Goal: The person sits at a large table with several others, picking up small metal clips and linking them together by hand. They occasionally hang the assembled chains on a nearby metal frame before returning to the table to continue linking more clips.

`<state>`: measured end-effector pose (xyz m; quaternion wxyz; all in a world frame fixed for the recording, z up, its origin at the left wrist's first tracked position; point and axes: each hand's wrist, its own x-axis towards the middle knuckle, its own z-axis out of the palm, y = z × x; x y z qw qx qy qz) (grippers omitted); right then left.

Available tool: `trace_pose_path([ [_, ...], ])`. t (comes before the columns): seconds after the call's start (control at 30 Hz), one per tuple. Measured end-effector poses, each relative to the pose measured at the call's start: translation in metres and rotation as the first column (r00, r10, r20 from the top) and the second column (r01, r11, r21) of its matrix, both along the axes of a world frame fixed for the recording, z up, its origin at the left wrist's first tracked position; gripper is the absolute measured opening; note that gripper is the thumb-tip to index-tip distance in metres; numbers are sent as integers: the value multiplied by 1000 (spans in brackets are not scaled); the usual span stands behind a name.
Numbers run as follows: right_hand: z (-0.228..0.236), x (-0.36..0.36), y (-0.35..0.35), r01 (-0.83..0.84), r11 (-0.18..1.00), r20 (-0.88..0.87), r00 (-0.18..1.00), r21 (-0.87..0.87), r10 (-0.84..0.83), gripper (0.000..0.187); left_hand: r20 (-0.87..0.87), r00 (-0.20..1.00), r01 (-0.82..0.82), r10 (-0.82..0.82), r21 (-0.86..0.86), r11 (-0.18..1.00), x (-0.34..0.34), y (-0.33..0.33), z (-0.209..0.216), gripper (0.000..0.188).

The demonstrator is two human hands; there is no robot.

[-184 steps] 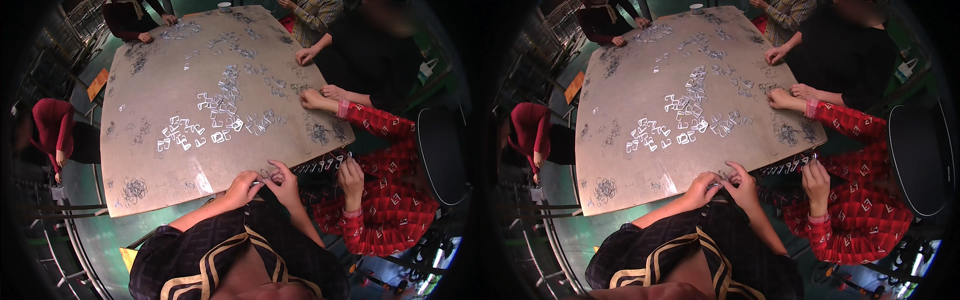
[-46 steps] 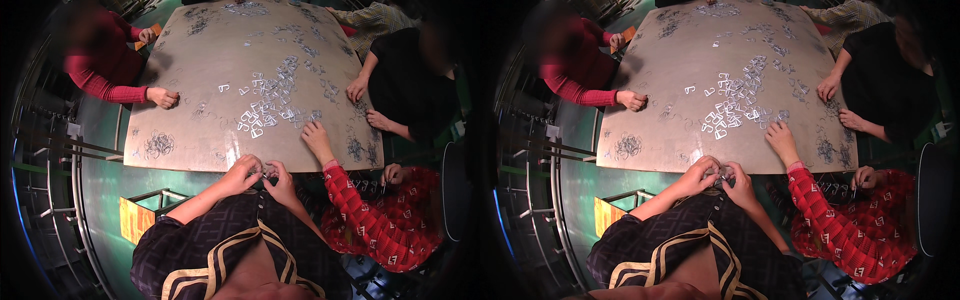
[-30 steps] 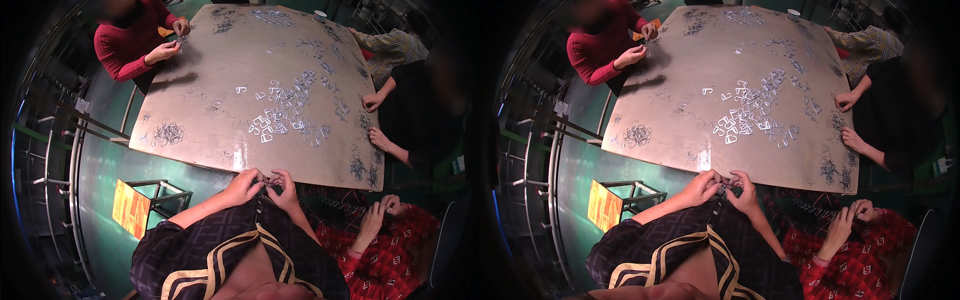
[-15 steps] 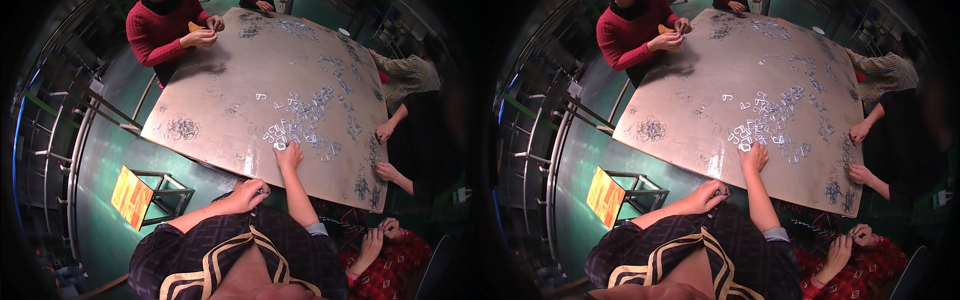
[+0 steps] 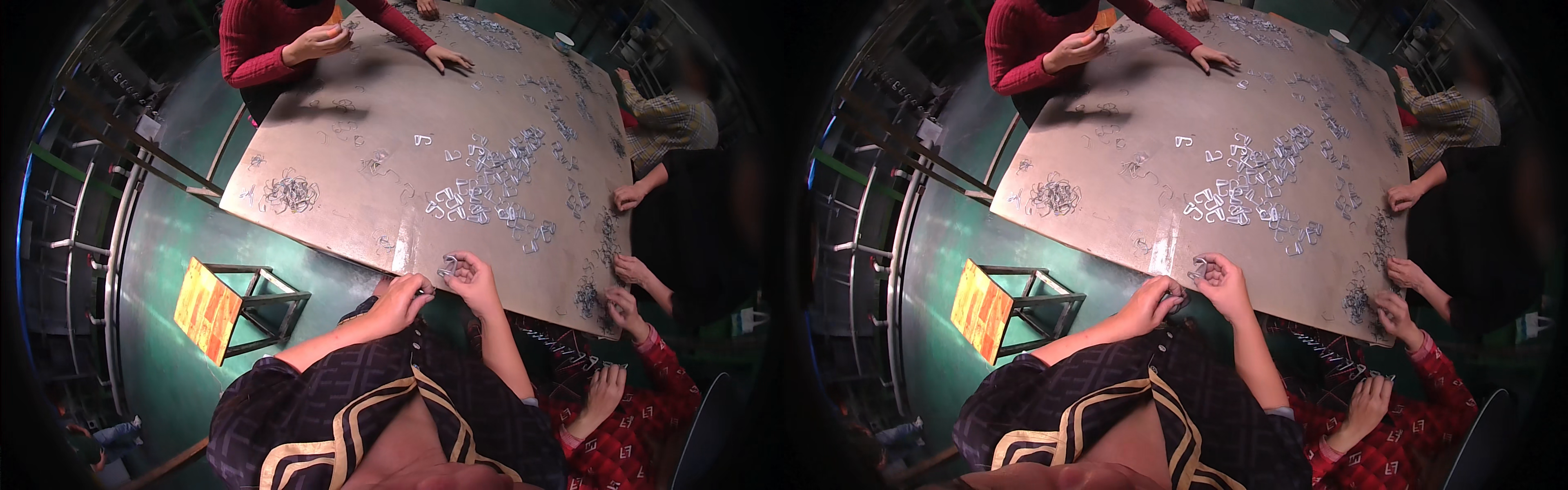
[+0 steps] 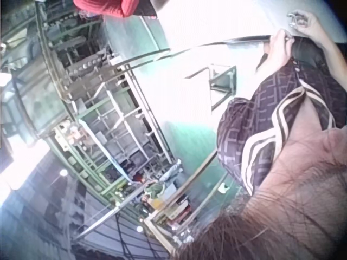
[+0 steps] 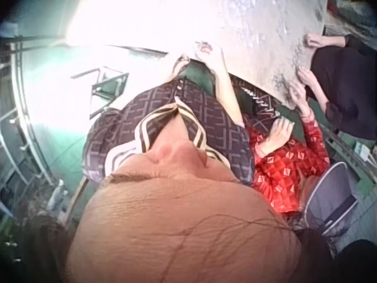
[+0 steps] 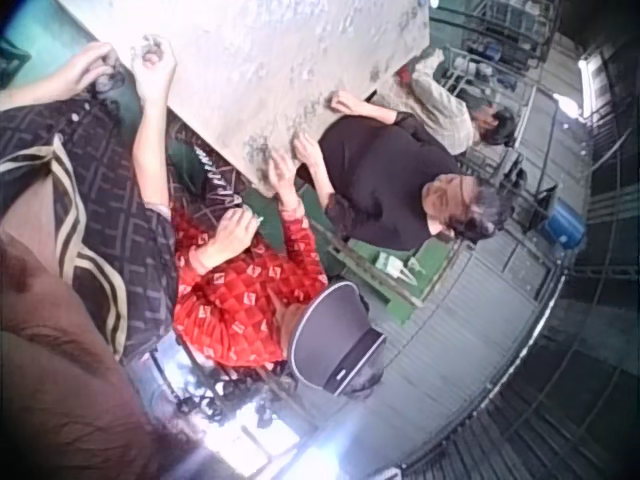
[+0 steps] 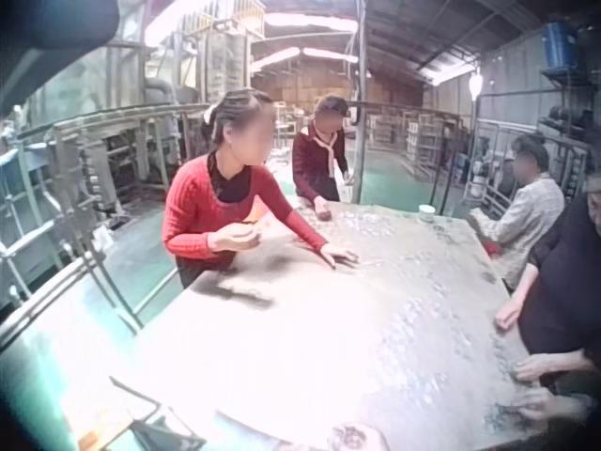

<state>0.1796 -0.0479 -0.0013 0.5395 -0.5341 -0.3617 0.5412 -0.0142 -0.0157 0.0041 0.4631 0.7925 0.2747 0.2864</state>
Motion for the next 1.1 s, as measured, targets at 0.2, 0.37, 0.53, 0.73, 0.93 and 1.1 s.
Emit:
trace_pose_path([
  [0.2, 13, 3, -27, -98, 995, 138, 985, -18, 100, 48, -78, 997, 17, -11, 75, 997, 8, 0, 2, 16],
  [0.37, 31, -10, -31, -12, 998, 309, 951, 66, -9, 49, -76, 997, 9, -1, 98, 995, 10, 0, -1, 15],
  [0.53, 31, -18, -39, 55, 981, 429, 894, 184, -131, 41, -14, 990, 140, -143, -138, 980, 2, 29, 7, 20],
  [0.73, 28, -15, -47, 104, 963, 529, 819, 248, -225, 17, -417, 790, -367, 449, 264, 892, 15, 141, -39, 20],
  [0.93, 40, -15, -54, 172, 955, 508, 816, 243, -276, 11, -574, 603, -393, 554, 390, 833, 49, 177, -61, 22],
  [1.1, 42, -10, -59, 205, 946, 517, 798, 250, -310, 13, -604, 604, -233, 519, 490, 840, 50, 186, -77, 21],
])
